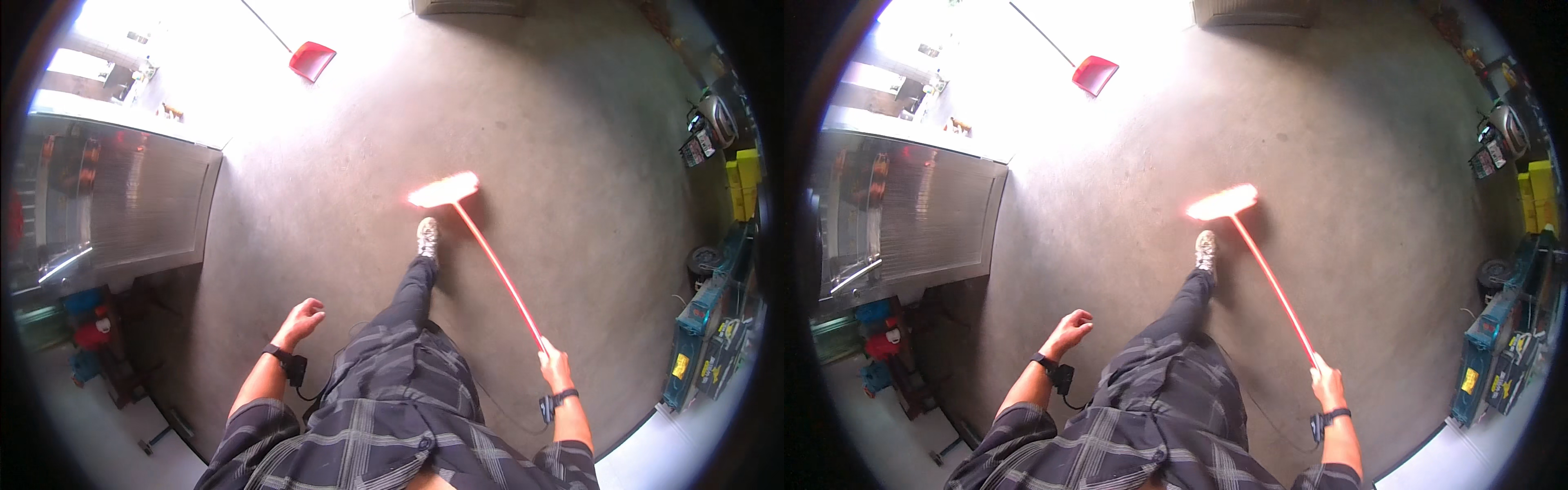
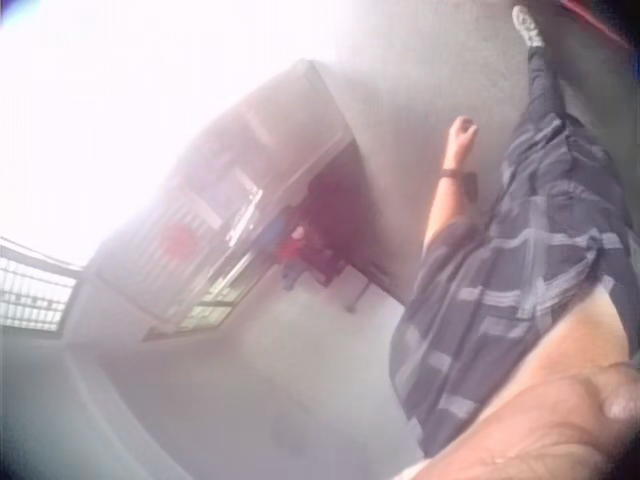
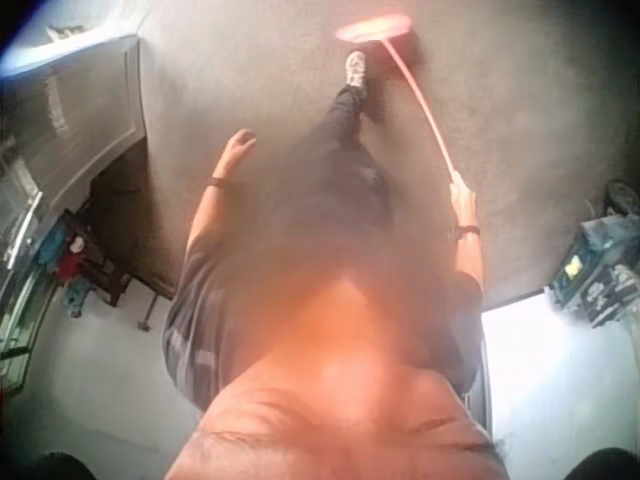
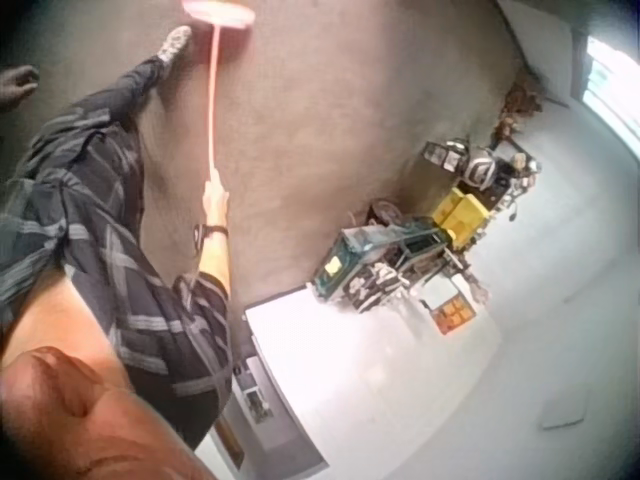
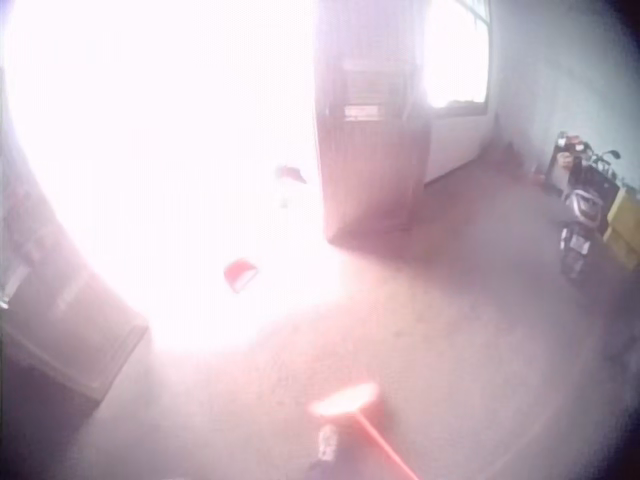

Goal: The person sweeps a concrete floor using a red broom and a dustpan. They gather debris into a pile and transfer it into a dustpan, then empty the contents into a nearby bucket. The task is performed in a continuous sequence from an indoor area to an outdoor patio.

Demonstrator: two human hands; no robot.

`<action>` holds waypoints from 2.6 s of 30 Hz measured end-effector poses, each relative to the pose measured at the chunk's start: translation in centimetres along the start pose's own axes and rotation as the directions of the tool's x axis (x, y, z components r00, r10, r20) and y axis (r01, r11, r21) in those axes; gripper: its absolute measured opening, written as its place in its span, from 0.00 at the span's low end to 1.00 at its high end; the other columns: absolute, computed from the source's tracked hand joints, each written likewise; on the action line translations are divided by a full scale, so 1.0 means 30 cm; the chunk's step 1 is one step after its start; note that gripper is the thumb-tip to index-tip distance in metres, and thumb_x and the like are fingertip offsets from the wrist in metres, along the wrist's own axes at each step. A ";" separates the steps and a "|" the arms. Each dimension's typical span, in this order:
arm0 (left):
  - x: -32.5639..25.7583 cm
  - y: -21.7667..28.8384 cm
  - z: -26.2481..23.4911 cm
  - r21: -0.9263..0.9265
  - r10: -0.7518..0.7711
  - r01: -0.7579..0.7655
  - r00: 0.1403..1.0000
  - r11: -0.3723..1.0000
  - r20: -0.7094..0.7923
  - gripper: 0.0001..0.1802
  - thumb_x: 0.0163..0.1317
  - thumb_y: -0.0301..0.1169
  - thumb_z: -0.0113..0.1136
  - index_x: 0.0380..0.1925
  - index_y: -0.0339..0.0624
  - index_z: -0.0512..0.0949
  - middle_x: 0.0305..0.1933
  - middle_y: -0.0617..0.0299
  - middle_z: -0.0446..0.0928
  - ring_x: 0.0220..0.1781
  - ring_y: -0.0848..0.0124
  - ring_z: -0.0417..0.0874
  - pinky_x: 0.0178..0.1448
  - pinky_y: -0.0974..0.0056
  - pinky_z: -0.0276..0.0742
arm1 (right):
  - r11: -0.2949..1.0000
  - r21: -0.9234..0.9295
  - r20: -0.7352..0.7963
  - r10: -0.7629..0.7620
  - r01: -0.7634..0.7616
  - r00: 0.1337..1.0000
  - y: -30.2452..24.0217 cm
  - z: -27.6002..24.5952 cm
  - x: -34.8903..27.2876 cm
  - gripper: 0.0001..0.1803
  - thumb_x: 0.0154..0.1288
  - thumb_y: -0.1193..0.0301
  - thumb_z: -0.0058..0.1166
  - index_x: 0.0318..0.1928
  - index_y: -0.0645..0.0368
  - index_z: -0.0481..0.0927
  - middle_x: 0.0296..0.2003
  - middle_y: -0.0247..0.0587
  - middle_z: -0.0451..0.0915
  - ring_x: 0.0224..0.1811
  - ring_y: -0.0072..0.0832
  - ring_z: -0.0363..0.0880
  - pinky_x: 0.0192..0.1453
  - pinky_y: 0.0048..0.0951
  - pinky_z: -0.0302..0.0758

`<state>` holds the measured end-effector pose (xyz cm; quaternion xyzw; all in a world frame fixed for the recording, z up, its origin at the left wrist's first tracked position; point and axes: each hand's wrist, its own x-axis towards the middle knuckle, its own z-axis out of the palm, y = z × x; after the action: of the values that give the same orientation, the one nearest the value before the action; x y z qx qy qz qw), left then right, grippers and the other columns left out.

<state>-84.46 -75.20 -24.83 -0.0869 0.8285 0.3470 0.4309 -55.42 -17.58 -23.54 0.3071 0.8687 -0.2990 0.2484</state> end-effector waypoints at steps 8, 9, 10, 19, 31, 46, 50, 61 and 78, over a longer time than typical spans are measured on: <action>0.281 0.157 0.159 0.092 -0.004 -0.003 0.997 0.996 0.072 0.19 0.58 0.35 0.61 0.47 0.36 0.77 0.38 0.51 0.82 0.41 0.65 0.82 0.46 0.62 0.79 | 1.000 -0.006 0.002 -0.008 0.008 1.000 0.101 -0.170 0.185 0.23 0.60 0.72 0.58 0.58 0.53 0.77 0.33 0.62 0.80 0.37 0.57 0.80 0.39 0.47 0.77; 0.294 0.207 0.169 0.098 -0.016 0.012 0.999 0.995 0.037 0.19 0.58 0.34 0.61 0.47 0.36 0.77 0.37 0.51 0.82 0.40 0.66 0.82 0.44 0.62 0.79 | 1.000 -0.008 0.020 -0.012 0.013 1.000 0.044 -0.180 0.258 0.24 0.60 0.73 0.58 0.59 0.52 0.76 0.32 0.63 0.79 0.37 0.58 0.79 0.38 0.49 0.76; 0.314 0.261 0.180 0.117 -0.015 0.010 0.999 0.993 0.044 0.19 0.57 0.34 0.61 0.47 0.36 0.77 0.37 0.51 0.82 0.40 0.66 0.82 0.44 0.62 0.79 | 0.999 -0.031 0.035 -0.014 0.015 0.999 -0.004 -0.199 0.334 0.25 0.60 0.72 0.58 0.59 0.50 0.75 0.32 0.62 0.79 0.37 0.59 0.79 0.38 0.51 0.76; 0.502 0.770 0.244 0.113 0.145 -0.151 0.987 0.982 0.064 0.19 0.57 0.33 0.61 0.47 0.36 0.76 0.32 0.57 0.79 0.33 0.70 0.78 0.38 0.64 0.76 | 0.979 0.196 -0.126 0.082 -0.056 0.989 0.023 -0.475 0.516 0.21 0.64 0.69 0.54 0.58 0.52 0.76 0.38 0.58 0.81 0.43 0.54 0.80 0.45 0.47 0.78; 0.363 0.753 0.466 0.000 -0.094 0.094 0.993 0.996 0.076 0.17 0.60 0.31 0.61 0.48 0.37 0.76 0.36 0.61 0.79 0.38 0.74 0.77 0.42 0.66 0.75 | 0.428 0.717 0.179 0.650 -0.550 0.739 0.675 -0.827 0.747 0.18 0.66 0.77 0.49 0.56 0.58 0.70 0.16 0.28 0.65 0.11 0.18 0.64 0.11 0.24 0.64; 0.432 0.742 0.407 -0.221 -0.091 0.100 0.995 0.970 0.050 0.19 0.59 0.34 0.61 0.48 0.36 0.75 0.39 0.55 0.81 0.41 0.69 0.79 0.45 0.64 0.77 | 0.521 0.651 0.535 0.201 -0.552 0.821 -0.460 -0.678 0.794 0.24 0.64 0.82 0.49 0.60 0.51 0.65 0.20 0.29 0.66 0.14 0.16 0.65 0.14 0.21 0.67; 0.515 0.590 0.281 -0.201 -0.129 0.127 0.992 0.971 0.004 0.18 0.57 0.33 0.61 0.47 0.37 0.76 0.35 0.57 0.80 0.34 0.72 0.78 0.36 0.65 0.76 | 0.680 0.609 0.594 -0.052 -0.407 0.803 -0.618 -0.596 0.883 0.30 0.65 0.79 0.47 0.67 0.48 0.62 0.21 0.27 0.67 0.15 0.14 0.65 0.14 0.19 0.66; 0.600 0.668 0.097 -0.256 -0.099 0.092 0.995 0.962 -0.016 0.17 0.60 0.30 0.59 0.48 0.38 0.74 0.34 0.59 0.78 0.31 0.73 0.75 0.33 0.67 0.74 | 0.785 0.586 0.248 0.065 -0.203 0.967 -0.655 -0.738 1.037 0.20 0.62 0.79 0.50 0.56 0.56 0.70 0.20 0.28 0.68 0.12 0.17 0.65 0.11 0.23 0.64; 0.694 0.752 0.109 -0.126 -0.192 0.191 0.981 0.974 0.008 0.19 0.57 0.31 0.59 0.48 0.36 0.75 0.35 0.55 0.79 0.29 0.70 0.78 0.31 0.65 0.76 | 0.620 0.649 0.538 0.035 -0.441 0.842 -0.588 -0.736 0.984 0.41 0.63 0.78 0.52 0.74 0.49 0.52 0.22 0.30 0.72 0.15 0.15 0.67 0.15 0.20 0.67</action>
<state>-105.10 -53.06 -30.94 -0.1939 0.7936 0.3552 0.4544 -93.23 -2.52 -19.83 0.4146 0.5256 -0.6593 0.3423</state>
